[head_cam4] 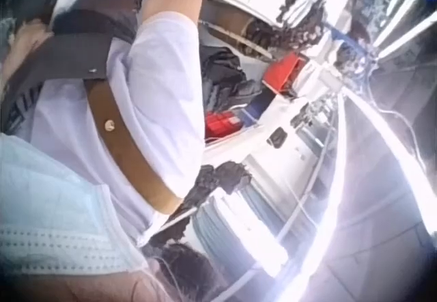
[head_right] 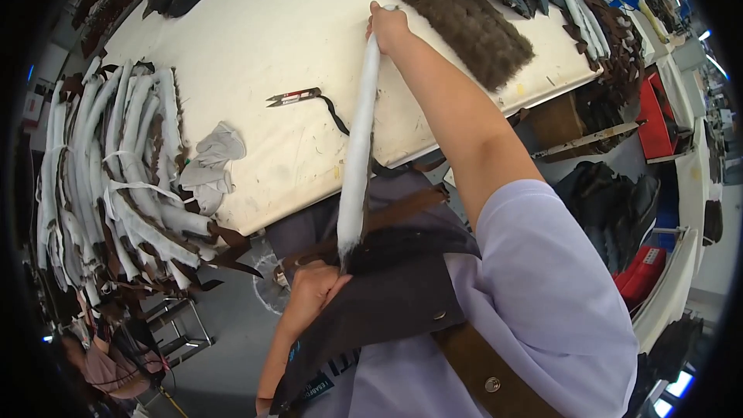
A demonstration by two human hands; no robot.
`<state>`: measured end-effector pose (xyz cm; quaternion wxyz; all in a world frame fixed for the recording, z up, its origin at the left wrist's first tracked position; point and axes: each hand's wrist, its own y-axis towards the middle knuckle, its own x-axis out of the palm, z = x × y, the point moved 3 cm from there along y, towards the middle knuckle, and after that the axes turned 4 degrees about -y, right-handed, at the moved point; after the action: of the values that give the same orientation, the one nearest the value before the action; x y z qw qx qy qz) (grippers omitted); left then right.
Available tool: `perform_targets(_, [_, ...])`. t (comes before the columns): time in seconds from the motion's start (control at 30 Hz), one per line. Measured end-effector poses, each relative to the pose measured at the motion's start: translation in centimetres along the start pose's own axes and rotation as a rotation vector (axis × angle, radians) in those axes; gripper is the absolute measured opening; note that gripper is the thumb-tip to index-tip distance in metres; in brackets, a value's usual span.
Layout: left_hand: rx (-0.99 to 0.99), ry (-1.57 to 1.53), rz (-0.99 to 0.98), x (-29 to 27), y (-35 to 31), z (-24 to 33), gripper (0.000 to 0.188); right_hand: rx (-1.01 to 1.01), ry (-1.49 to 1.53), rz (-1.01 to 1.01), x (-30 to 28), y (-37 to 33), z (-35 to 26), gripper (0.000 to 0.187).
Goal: Assembling and trimming fur components for leather goods.
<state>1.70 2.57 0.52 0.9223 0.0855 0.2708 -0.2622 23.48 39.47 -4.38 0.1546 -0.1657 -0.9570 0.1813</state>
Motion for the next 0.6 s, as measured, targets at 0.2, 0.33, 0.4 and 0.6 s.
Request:
perform_targets(0.2, [0.284,0.024,0.516,-5.7,2.2,3.2,0.023,0.026,0.124,-0.269,-0.7,1.0,0.6,0.022])
perform_targets(0.33, [0.472,-0.405,0.508,-8.5,6.9,7.6,0.037,0.054,-0.089,-0.263,-0.6,2.4,0.9,0.037])
perform_targets(0.4, [0.489,-0.325,0.508,-9.5,8.8,8.4,0.055,0.077,-0.077,-0.098,2.6,-1.9,0.2,0.021])
perform_targets(0.6, [0.661,-0.591,0.522,-9.0,10.4,9.5,0.042,-0.604,-0.639,-0.177,-8.7,14.2,0.6,0.034])
